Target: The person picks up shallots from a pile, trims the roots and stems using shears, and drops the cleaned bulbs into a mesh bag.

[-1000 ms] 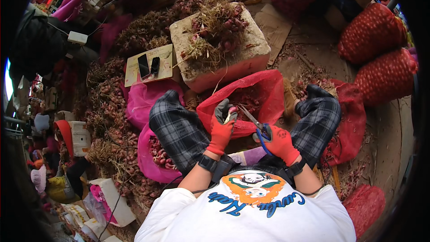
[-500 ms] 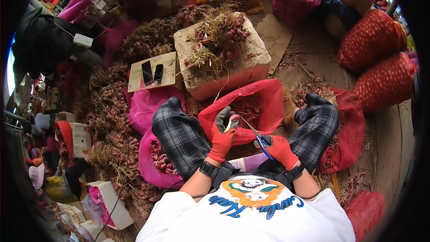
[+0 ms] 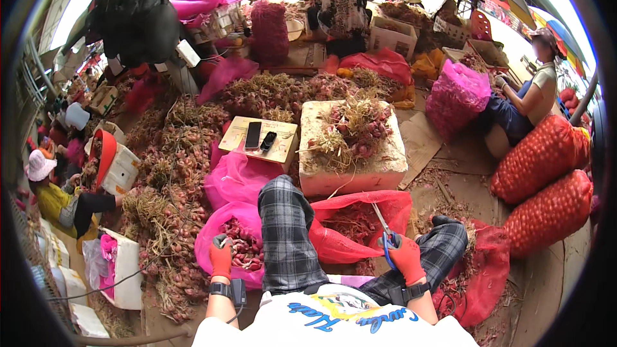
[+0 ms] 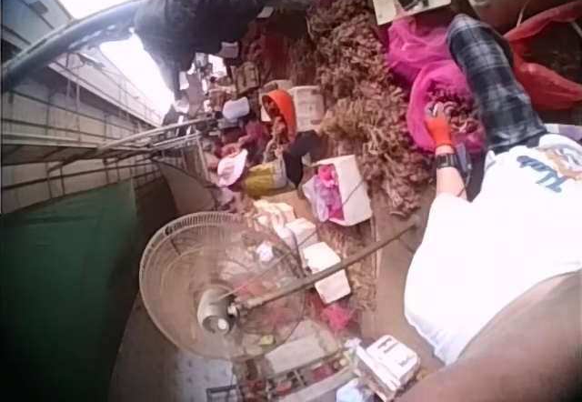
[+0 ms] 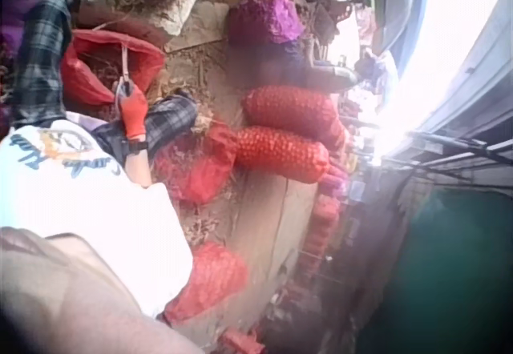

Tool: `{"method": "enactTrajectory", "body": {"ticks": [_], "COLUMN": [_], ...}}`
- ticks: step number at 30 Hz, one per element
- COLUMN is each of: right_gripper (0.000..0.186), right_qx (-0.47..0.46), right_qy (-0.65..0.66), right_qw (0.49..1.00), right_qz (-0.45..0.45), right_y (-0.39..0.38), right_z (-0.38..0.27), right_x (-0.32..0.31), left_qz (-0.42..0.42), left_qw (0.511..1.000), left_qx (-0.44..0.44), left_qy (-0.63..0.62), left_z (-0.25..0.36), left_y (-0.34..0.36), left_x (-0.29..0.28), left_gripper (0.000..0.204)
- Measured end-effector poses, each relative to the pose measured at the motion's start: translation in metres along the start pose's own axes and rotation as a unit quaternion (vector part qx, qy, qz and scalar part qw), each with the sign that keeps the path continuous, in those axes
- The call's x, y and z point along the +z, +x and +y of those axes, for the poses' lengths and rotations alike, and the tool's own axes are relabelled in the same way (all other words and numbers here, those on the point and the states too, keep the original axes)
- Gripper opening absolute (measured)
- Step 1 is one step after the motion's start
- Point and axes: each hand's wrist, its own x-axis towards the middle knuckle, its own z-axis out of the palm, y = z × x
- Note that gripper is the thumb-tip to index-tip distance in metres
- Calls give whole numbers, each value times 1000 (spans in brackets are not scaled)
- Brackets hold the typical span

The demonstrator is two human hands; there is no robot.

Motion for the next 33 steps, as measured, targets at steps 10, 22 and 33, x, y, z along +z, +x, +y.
{"method": "enactTrajectory", "body": {"ticks": [10, 22, 33], "right_gripper": [30, 14, 22], "right_qx": [-20, -6, -27], "right_qy": [78, 339, 236], "right_qw": [995, 939, 965], "right_qz": [53, 60, 106], "right_y": [-38, -38, -38], "right_z": [-27, 19, -2], "right_x": [-32, -23, -24], "left_qz": [-130, -337, -354], "left_qw": [853, 778, 782], "left_qx": [74, 97, 180], "left_qy": [500, 522, 480], "left_z": [-6, 0, 12], "left_y": [-87, -171, -143], "left_x": [-35, -88, -57], "left_gripper": [36, 35, 36]}}
